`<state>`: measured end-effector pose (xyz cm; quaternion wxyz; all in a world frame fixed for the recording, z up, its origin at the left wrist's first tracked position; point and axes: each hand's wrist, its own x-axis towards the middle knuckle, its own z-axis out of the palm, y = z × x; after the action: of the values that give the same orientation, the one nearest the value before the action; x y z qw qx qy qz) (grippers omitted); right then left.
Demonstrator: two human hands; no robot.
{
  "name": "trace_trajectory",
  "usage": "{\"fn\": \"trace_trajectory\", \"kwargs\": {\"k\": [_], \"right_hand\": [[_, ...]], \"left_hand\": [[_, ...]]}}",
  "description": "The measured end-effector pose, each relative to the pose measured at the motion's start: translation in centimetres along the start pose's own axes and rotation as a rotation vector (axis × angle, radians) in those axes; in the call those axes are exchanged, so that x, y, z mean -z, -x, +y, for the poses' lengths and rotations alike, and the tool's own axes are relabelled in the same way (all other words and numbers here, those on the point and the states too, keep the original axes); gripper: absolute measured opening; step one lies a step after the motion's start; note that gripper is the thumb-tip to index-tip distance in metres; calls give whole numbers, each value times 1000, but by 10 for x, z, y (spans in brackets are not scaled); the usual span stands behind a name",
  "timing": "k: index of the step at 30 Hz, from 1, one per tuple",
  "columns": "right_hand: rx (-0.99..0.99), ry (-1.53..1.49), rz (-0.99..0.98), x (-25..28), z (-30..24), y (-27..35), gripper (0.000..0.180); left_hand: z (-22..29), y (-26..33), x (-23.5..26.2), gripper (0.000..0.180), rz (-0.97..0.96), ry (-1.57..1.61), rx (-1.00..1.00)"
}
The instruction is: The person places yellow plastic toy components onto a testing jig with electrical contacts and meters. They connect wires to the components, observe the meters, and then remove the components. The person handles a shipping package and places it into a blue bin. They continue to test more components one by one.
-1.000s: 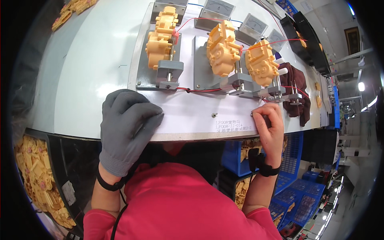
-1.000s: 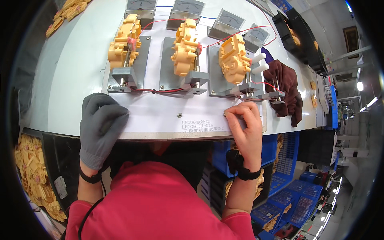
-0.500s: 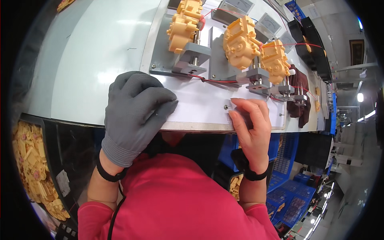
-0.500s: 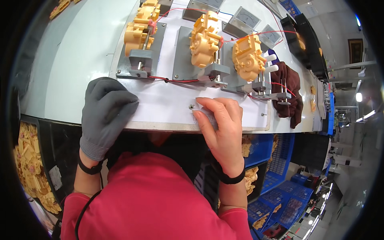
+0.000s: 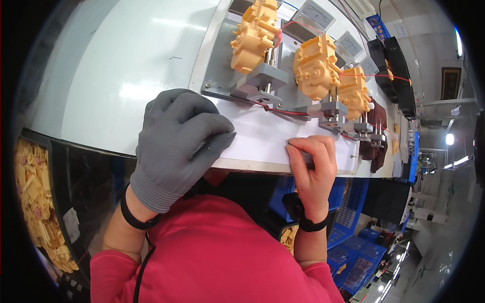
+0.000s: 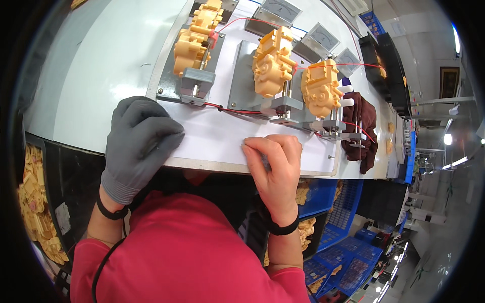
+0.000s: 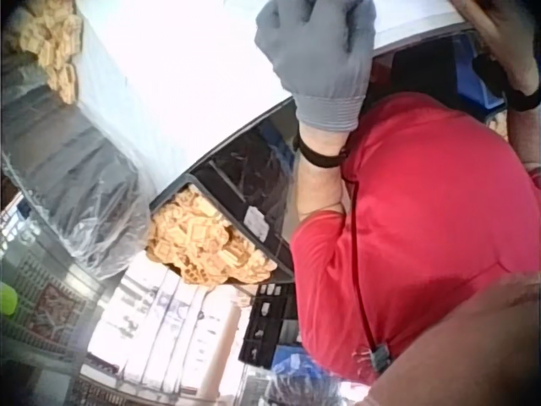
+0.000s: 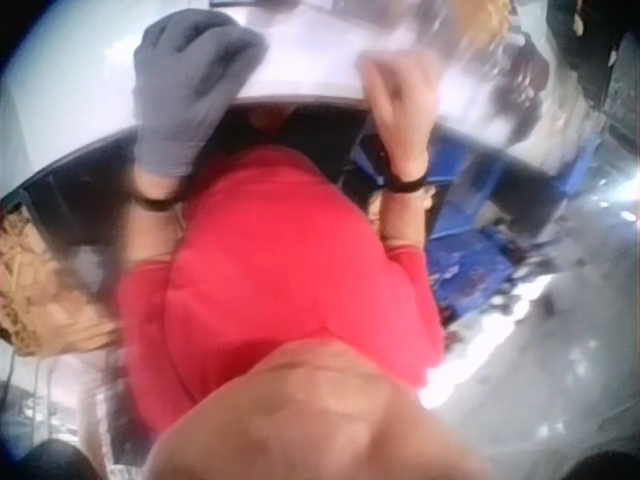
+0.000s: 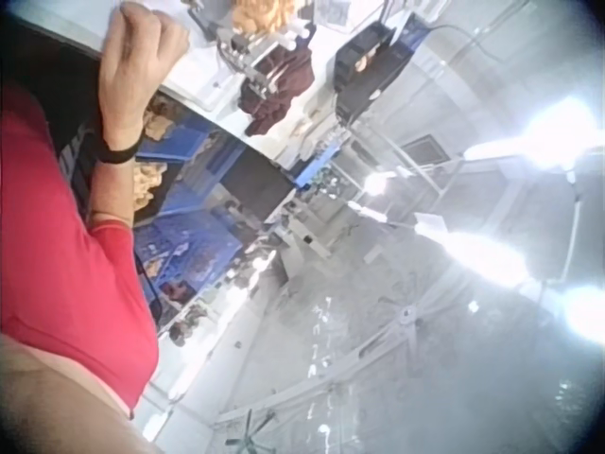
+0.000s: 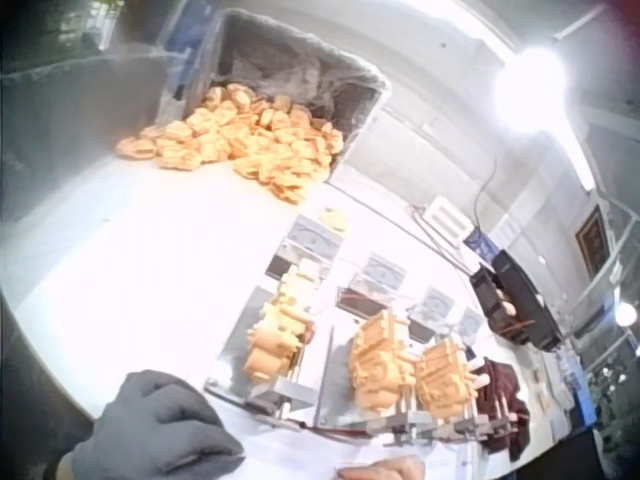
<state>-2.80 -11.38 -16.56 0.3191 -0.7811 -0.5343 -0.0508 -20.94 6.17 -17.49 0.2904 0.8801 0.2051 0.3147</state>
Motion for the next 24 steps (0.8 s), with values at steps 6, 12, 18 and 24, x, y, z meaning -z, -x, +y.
{"fn": "trace_trajectory", "kwargs": {"k": [6, 12, 18, 24], "right_hand": [[52, 20, 45, -3, 2, 2, 22], [60, 23, 49, -4, 4, 3, 22], [4, 6, 59, -4, 2, 6, 26], [-22, -14, 84, -6, 1, 8, 30]], "left_hand": [[0, 0, -1, 13, 18, 1, -13], [0, 0, -1, 13, 26, 0, -25], [0, -1, 0, 13, 29, 0, -30], [0, -1, 1, 12, 30, -4, -34]]}}
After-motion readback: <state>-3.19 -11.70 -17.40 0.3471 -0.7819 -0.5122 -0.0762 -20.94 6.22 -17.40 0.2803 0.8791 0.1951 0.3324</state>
